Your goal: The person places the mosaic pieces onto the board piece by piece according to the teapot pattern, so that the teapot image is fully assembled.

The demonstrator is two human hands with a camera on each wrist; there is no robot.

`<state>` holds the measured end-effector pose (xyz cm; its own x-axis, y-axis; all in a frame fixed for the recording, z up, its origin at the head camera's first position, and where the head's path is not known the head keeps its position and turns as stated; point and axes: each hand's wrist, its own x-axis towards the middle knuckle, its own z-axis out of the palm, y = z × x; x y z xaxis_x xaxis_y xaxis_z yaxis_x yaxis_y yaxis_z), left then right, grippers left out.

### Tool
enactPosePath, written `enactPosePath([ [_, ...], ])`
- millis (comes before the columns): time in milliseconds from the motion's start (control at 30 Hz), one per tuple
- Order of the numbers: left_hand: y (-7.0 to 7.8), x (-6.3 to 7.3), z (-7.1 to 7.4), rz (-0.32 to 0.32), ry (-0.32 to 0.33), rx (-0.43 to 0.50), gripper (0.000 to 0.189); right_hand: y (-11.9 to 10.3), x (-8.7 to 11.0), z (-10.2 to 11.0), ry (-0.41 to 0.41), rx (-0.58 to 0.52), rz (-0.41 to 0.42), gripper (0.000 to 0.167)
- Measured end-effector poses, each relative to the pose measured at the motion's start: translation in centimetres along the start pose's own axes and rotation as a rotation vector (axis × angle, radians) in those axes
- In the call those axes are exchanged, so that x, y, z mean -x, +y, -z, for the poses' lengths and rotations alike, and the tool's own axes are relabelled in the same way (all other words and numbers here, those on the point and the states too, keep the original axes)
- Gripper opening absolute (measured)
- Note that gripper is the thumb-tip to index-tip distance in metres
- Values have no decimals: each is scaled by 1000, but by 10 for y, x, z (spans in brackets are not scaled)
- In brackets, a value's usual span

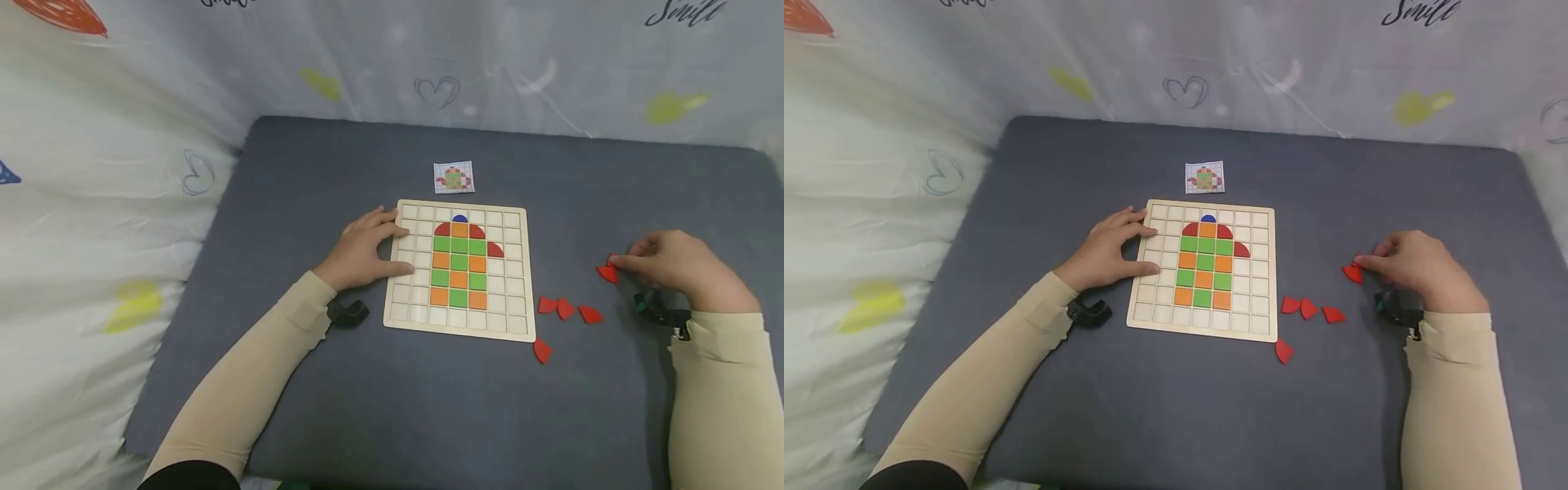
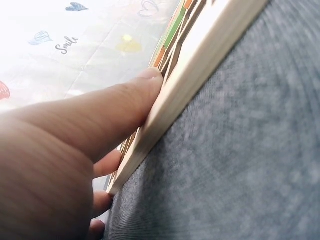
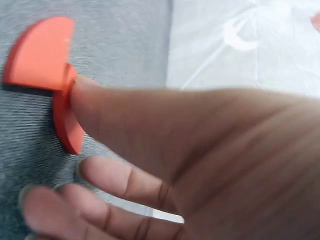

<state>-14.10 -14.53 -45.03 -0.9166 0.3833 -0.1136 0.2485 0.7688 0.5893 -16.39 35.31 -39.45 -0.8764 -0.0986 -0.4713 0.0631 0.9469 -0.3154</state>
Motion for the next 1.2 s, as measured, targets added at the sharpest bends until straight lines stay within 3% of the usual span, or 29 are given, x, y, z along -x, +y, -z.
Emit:
enactPosePath([
  [333,-1,1,1,11,9,-5,76,-10,4,-7,61,-50,-14,53],
  [533,-1,0,0,6,10,-4,75,-14,2,-9,111,-45,-9,58],
  [833,1,1,0,7,5,-2,74,-25,-14,-7,48,-48,98,47],
  [1200,2,1,0,9,9,-8,74,-59,-29,-14,8,-55,232,33],
])
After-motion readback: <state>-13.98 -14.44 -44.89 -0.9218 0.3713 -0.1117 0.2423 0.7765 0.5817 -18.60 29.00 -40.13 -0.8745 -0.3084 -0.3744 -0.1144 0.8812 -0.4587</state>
